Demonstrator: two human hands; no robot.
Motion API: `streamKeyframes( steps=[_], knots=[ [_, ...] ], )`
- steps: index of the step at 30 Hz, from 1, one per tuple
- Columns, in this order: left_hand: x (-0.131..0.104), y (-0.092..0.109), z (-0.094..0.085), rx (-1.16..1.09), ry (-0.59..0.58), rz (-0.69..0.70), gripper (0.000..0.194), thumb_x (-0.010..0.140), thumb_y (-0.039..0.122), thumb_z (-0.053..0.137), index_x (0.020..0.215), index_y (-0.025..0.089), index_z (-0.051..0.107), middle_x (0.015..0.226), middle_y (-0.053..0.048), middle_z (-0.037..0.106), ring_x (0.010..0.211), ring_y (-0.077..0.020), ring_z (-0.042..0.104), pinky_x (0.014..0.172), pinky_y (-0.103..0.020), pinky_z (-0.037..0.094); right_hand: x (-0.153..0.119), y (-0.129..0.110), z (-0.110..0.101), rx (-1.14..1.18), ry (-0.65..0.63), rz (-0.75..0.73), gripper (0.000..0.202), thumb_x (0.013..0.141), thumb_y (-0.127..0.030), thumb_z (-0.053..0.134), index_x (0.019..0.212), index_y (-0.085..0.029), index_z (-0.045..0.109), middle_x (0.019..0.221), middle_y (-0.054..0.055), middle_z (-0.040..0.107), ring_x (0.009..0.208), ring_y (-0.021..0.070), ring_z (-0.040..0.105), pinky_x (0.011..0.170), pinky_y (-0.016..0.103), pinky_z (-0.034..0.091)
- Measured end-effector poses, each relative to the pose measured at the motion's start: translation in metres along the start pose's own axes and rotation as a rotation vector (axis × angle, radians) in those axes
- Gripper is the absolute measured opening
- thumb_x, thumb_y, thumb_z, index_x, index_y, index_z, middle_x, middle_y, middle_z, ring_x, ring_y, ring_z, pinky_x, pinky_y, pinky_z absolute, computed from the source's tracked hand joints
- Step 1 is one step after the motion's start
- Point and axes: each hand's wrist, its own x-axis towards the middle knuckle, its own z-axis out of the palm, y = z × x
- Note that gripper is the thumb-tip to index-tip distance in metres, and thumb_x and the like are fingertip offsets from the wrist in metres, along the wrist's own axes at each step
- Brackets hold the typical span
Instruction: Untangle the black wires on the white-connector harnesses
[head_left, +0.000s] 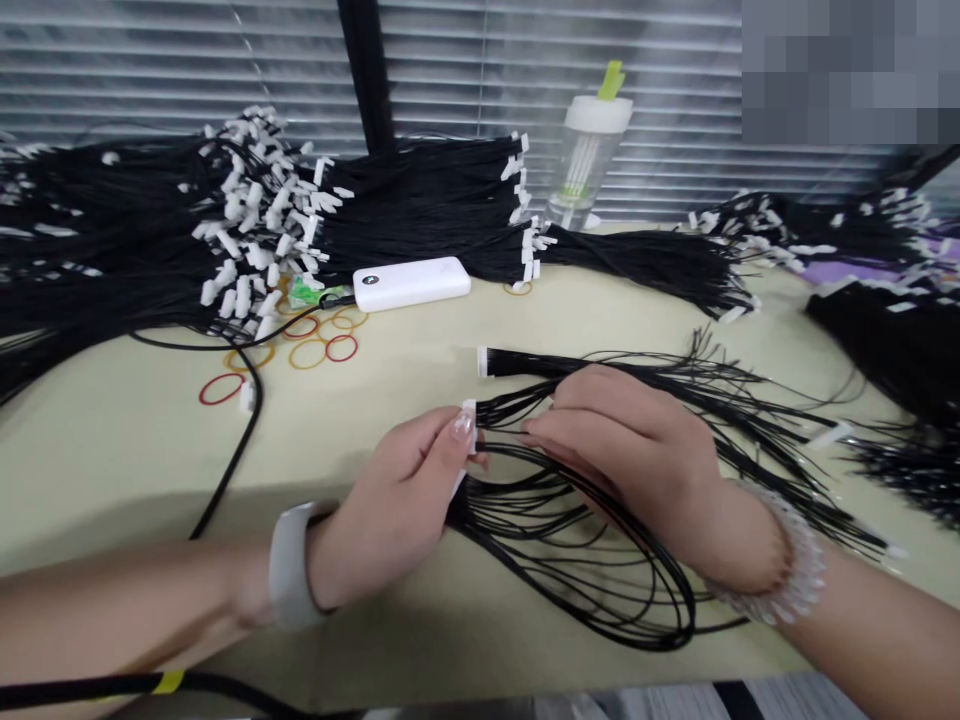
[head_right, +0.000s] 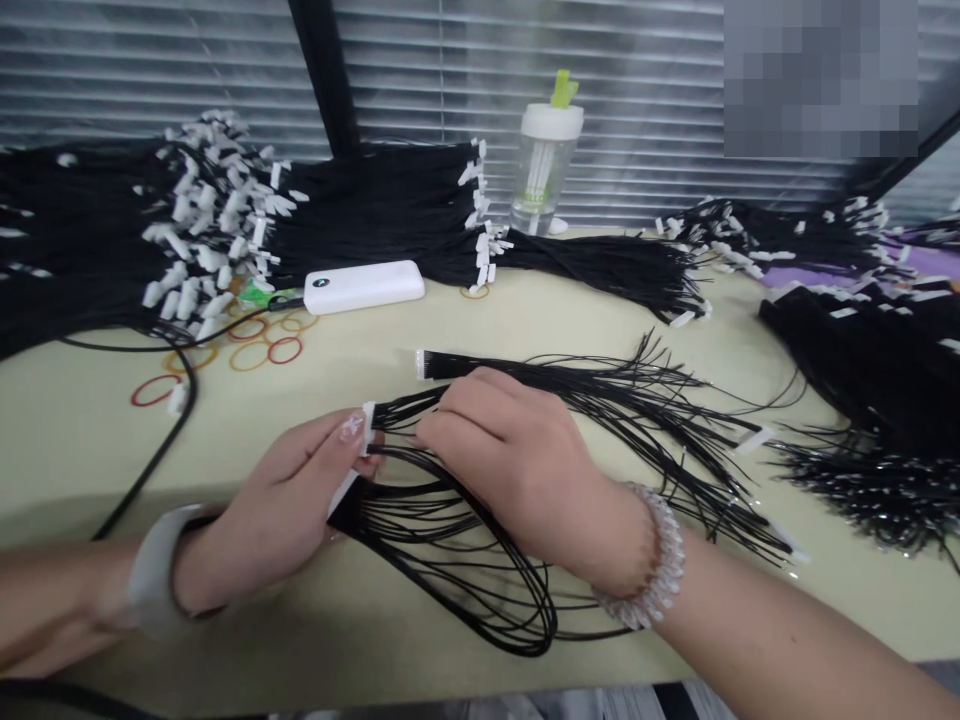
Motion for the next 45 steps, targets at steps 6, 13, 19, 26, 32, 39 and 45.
streamKeyframes(
  steps=[6, 13, 19, 26, 32, 39, 45],
  knots=[
    [-0.002, -0.002, -0.001, -0.023, 0.0, -0.014, 0.033, 0.087, 0.038, 0.032, 0.064, 0.017, 0.04, 0.059, 0.005, 0.037, 0.055, -0.0072, 0.034, 0.054, -0.019, 0.032, 0.0, 0.001, -0.002, 0.0, 0.027, -0.055, 0.009, 0.08, -0.01, 0.05, 0.085, -0.017, 0.053, 0.082, 0.003, 0.055, 0.078, 0.0123, 0.049, 0.069, 0.026, 0.044],
    [-0.001, -0.003, 0.0, -0.017, -0.001, -0.017, 0.033, 0.087, 0.038, 0.032, 0.065, 0.017, 0.042, 0.059, 0.004, 0.039, 0.056, -0.0081, 0.035, 0.052, -0.02, 0.032, -0.003, 0.002, 0.0, -0.053, 0.03, -0.051, 0.012, 0.079, -0.011, 0.052, 0.088, -0.019, 0.051, 0.083, 0.003, 0.055, 0.079, 0.0122, 0.05, 0.069, 0.025, 0.045],
    [-0.003, -0.005, 0.0, -0.024, -0.031, -0.05, 0.034, 0.087, 0.041, 0.031, 0.065, 0.017, 0.041, 0.059, 0.004, 0.037, 0.054, -0.0075, 0.033, 0.05, -0.019, 0.03, 0.001, 0.001, -0.006, -0.095, -0.004, -0.112, 0.008, 0.082, -0.011, 0.047, 0.082, -0.015, 0.054, 0.081, 0.005, 0.056, 0.077, 0.0141, 0.051, 0.063, 0.027, 0.043],
    [-0.001, -0.001, 0.0, 0.031, -0.056, 0.021, 0.033, 0.087, 0.037, 0.032, 0.065, 0.017, 0.044, 0.06, 0.003, 0.042, 0.057, -0.0085, 0.037, 0.053, -0.02, 0.032, 0.006, -0.004, -0.006, -0.131, -0.051, -0.161, 0.017, 0.083, -0.014, 0.045, 0.072, -0.012, 0.058, 0.073, 0.006, 0.056, 0.071, 0.0135, 0.049, 0.058, 0.026, 0.04],
    [-0.001, -0.001, 0.0, 0.028, -0.035, 0.001, 0.033, 0.087, 0.038, 0.032, 0.065, 0.017, 0.045, 0.058, 0.004, 0.042, 0.054, -0.0081, 0.037, 0.051, -0.019, 0.032, 0.008, -0.007, -0.005, -0.169, -0.131, -0.129, 0.023, 0.086, -0.02, 0.041, 0.076, -0.014, 0.061, 0.07, 0.003, 0.054, 0.065, 0.0112, 0.045, 0.057, 0.023, 0.037],
    [0.0, -0.005, 0.001, -0.125, 0.046, -0.151, 0.035, 0.084, 0.047, 0.033, 0.072, 0.018, 0.048, 0.061, 0.002, 0.046, 0.05, -0.009, 0.043, 0.044, -0.02, 0.035, 0.008, 0.019, -0.008, -0.345, -0.372, 0.077, 0.021, 0.087, -0.026, 0.04, 0.08, -0.016, 0.057, 0.075, 0.003, 0.055, 0.07, 0.0121, 0.048, 0.061, 0.024, 0.035],
    [0.0, -0.005, 0.0, -0.124, 0.062, -0.198, 0.038, 0.082, 0.052, 0.032, 0.075, 0.018, 0.049, 0.066, 0.001, 0.05, 0.049, -0.0087, 0.044, 0.04, -0.019, 0.036, 0.005, 0.046, -0.01, -0.606, -0.226, 0.174, 0.016, 0.078, -0.033, 0.051, 0.082, -0.017, 0.052, 0.083, 0.004, 0.054, 0.074, 0.0151, 0.049, 0.053, 0.024, 0.031]
  ],
)
